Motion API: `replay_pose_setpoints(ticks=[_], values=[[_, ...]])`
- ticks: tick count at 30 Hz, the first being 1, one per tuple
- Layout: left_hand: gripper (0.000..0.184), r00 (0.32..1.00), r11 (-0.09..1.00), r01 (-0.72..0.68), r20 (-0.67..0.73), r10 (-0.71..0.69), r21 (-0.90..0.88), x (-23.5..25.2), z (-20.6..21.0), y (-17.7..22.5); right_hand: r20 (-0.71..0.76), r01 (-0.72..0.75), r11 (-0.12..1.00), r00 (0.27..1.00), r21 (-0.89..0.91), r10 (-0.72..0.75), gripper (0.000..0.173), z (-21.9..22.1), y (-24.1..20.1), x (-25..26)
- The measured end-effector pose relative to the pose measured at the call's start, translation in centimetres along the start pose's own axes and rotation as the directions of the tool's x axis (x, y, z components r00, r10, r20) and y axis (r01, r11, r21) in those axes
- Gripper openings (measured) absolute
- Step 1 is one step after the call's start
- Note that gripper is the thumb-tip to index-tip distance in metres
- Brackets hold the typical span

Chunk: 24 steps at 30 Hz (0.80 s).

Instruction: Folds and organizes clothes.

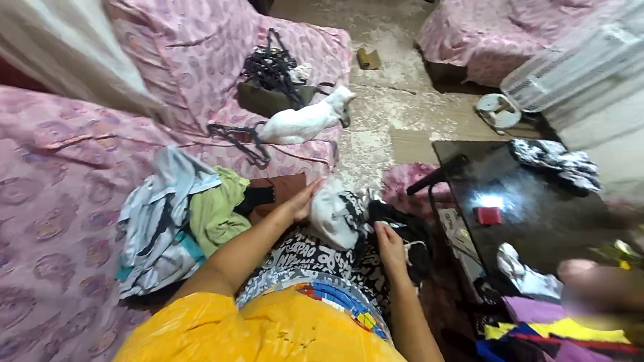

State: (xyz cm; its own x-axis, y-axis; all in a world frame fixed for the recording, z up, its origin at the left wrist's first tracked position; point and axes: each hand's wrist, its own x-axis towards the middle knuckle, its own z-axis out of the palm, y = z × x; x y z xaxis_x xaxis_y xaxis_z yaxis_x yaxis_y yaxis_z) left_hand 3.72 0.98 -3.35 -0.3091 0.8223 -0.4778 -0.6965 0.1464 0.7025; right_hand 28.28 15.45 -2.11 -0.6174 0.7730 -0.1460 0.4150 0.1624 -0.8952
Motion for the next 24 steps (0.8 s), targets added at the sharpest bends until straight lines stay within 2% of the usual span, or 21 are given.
replay_pose_setpoints(ticks=[1, 3, 6, 8, 13, 15, 18, 21, 22, 24], values=[[0.058, 0.997, 0.998, 0.063, -0.047, -0.063, 0.005, 0.3, 0.3, -0.4, 0.009, 0.004, 1.000, 1.000, -0.006, -0.004, 0.035, 0.0, 0.1, 0.2], [0.039, 0.988, 0.990, 0.116, -0.116, -0.106, 0.086, 0.4, 1.2, -0.3, 0.034, 0.002, 1.000, 0.999, -0.009, -0.002, 0.035, -0.1, 0.6, 0.7], [0.031, 0.993, 0.932, 0.002, -0.114, 0.042, 0.363, 0.8, 1.8, 0.9, 0.061, -0.001, 1.000, 0.998, -0.006, 0.001, 0.036, 0.2, 1.1, 0.8], [0.032, 0.986, 0.886, -0.106, -0.067, 0.152, 0.451, 1.5, 1.9, 1.7, 0.073, 0.012, 1.000, 0.997, -0.024, -0.010, 0.037, 0.3, 1.3, 1.0], [0.031, 0.960, 0.890, -0.218, -0.074, 0.268, 0.400, 2.6, 2.2, 2.9, 0.103, 0.014, 0.999, 0.995, -0.043, -0.009, 0.037, -0.1, 1.1, 1.1], [0.044, 0.950, 0.891, -0.230, -0.109, 0.293, 0.391, 2.4, 1.9, 2.7, 0.103, 0.008, 0.999, 0.995, -0.046, -0.004, 0.038, -0.1, 1.3, 1.1], [0.059, 0.979, 0.835, -0.059, -0.133, 0.156, 0.547, 2.5, 0.2, 0.1, 0.132, -0.011, 0.997, 0.991, -0.072, 0.021, 0.043, 0.0, 1.2, 1.1], [0.039, 0.986, 0.814, 0.024, -0.150, 0.078, 0.581, 2.5, 0.7, -0.5, 0.156, -0.007, 0.995, 0.987, -0.104, 0.023, 0.044, 0.0, 1.1, 1.2], [0.034, 0.979, 0.840, 0.010, -0.176, 0.102, 0.542, 2.3, 1.3, -0.1, 0.165, 0.000, 0.993, 0.986, -0.121, 0.020, 0.044, 0.1, 1.1, 1.2], [0.037, 0.967, 0.906, -0.045, -0.210, 0.146, 0.421, 2.0, 2.7, 1.4, 0.191, 0.020, 0.984, 0.982, -0.177, 0.014, 0.045, 0.4, 1.0, 1.2]])
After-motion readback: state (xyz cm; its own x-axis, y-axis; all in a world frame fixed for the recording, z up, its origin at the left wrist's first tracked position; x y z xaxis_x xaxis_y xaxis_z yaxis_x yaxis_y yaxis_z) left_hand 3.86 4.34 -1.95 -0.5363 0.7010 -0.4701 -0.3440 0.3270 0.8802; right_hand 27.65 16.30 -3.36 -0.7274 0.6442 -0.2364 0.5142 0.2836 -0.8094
